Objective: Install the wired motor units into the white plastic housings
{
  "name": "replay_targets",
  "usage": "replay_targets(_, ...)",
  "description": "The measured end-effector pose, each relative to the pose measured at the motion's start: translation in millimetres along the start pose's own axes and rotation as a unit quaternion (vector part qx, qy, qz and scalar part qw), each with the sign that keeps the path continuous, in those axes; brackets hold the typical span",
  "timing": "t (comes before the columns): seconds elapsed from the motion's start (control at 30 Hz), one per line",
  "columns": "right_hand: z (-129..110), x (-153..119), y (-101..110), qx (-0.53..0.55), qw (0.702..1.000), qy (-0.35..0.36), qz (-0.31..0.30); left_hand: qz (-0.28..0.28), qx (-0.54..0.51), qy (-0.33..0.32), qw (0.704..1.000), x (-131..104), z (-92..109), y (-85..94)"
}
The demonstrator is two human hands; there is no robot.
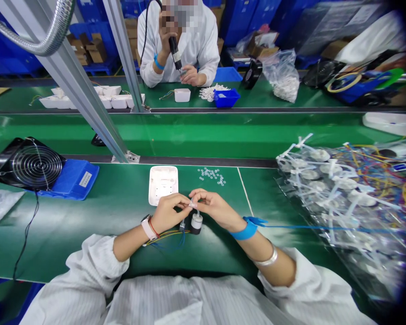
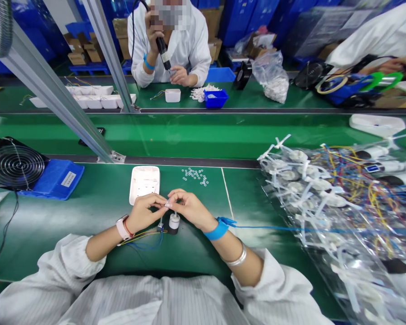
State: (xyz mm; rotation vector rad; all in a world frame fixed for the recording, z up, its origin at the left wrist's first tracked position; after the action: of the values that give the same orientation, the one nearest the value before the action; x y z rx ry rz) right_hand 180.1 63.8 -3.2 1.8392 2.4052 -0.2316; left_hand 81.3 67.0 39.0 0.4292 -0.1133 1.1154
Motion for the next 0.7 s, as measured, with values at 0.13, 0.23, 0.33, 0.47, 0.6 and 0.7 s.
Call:
replay_targets(0.13,3,-1,-4,0.041,0.999,-0.015,-0.021,-0.004,-0.015,0.011,1.0,1,2,-0.4)
replay_targets(0.23,0,-3,-4,0.022,0.999,-0.009,-0.028,-0.008,-0.001,0.004,1.0,0,8,0.5)
replay_targets(0.33,-3,-5,-2,-0.021,1.0,0.001,-0.022,-0.013,0.014,-0.01,1.0,-1,13,0.8)
replay_targets(0.47,-4,-6,0,-0.062,0.998,0.005,-0.009,-0.02,-0.002,-0.002,1.0,-2,11,-1.0)
replay_targets(0.6,-5,-5,1,-0.091,0.996,0.006,0.0,-0.027,0.011,0.009,1.0,-1,4,-1.7)
replay_targets(0.7,-4,-5,2,-0.08,0.997,0.013,0.015,-0.051,0.079,-0.017,0.995,2,11,-0.9)
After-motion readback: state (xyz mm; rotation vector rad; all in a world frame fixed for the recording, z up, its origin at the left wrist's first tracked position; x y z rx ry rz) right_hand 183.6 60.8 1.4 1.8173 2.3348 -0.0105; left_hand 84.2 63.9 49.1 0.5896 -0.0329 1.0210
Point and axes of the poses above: each hand's wrist, its own x-axis towards the middle knuckle, its own y-axis out of the back of the hand, z = x × y, the point moved 10 cm from there along x, towards the middle knuckle, and after that the axes turned 4 degrees about -x, right-handed, at the moved point
